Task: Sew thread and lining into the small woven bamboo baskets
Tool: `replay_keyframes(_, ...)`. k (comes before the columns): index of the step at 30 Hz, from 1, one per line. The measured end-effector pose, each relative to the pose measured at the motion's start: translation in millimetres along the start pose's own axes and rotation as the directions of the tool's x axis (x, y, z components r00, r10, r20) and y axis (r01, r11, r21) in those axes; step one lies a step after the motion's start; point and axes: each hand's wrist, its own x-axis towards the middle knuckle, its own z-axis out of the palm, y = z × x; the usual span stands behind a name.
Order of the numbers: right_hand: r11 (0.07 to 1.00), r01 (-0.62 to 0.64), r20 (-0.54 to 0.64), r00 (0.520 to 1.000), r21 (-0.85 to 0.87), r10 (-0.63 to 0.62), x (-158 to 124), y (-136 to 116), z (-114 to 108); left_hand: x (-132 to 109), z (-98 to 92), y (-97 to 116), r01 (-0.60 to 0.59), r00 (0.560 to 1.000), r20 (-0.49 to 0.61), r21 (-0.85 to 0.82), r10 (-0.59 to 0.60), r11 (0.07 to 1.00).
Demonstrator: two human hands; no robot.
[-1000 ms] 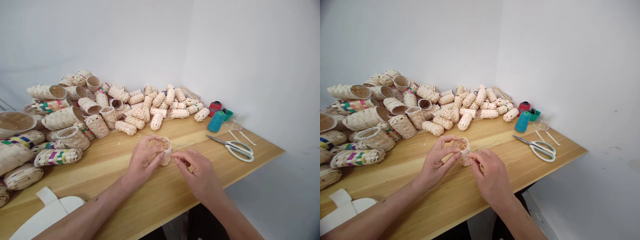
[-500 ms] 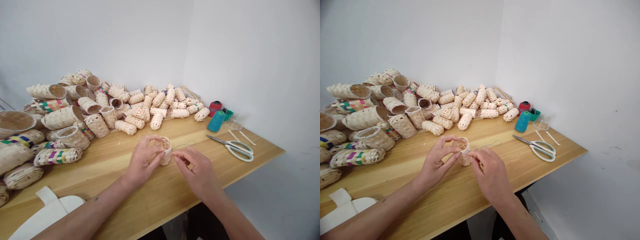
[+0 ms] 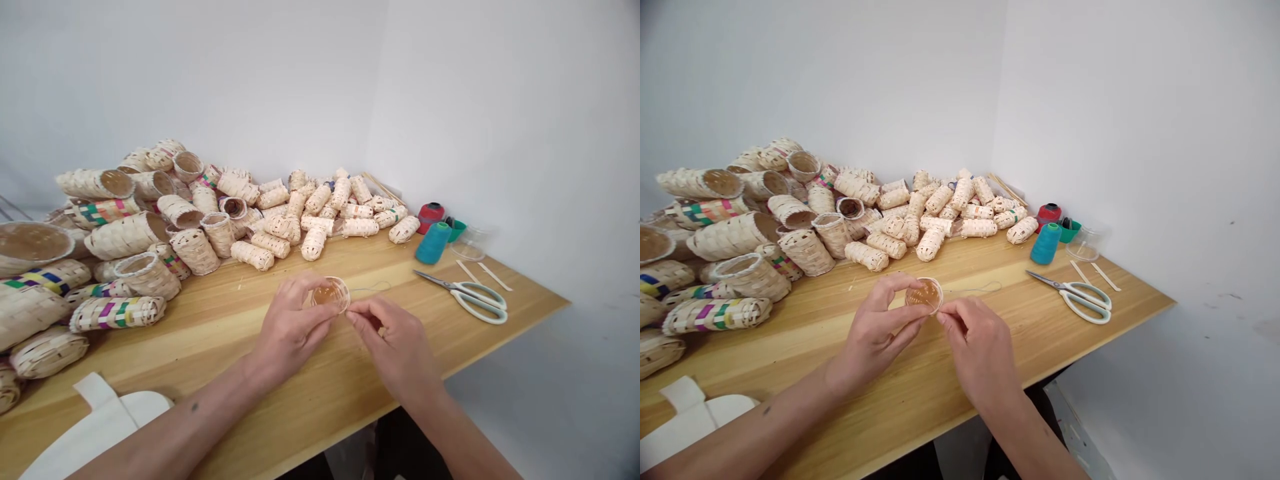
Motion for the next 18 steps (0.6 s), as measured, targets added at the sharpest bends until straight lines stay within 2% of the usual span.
replay_keyframes(2,1.0,-0.002,-0.015,1.0,0.001,0.002,4,3,-5,0,-0.1,-1,0.007,1.0,0.019,0.016,-0.007,1.0)
replay_keyframes(5,0.981,0.177,-0.009,0.984,-0.082,-0.179,10,8,-14,-1,1.9,-3,-0.007,0.999,0.05,0.043,0.004,0.999)
replay_keyframes(7,0.944,0.301,0.08,0.953,-0.135,-0.293,12,9,-18,-2,3.8,-3,-0.027,0.998,0.051,0.058,0.024,0.998)
replay_keyframes(9,0.93,0.33,0.174,0.937,-0.162,-0.302,13,9,-19,-3,5.0,-3,-0.05,0.997,0.056,0.074,0.046,0.996)
replay_keyframes(12,0.962,0.245,0.232,0.949,-0.116,-0.214,13,7,-17,-2,5.0,0,-0.07,0.996,0.063,0.108,0.064,0.992)
replay_keyframes(16,0.998,0.037,0.259,0.965,0.05,-0.049,11,5,-14,0,3.4,3,-0.095,0.993,0.073,0.09,0.089,0.991)
replay_keyframes(18,0.994,-0.014,0.239,0.971,0.112,-0.014,12,4,-13,1,2.8,4,-0.102,0.99,0.103,0.057,0.096,0.993)
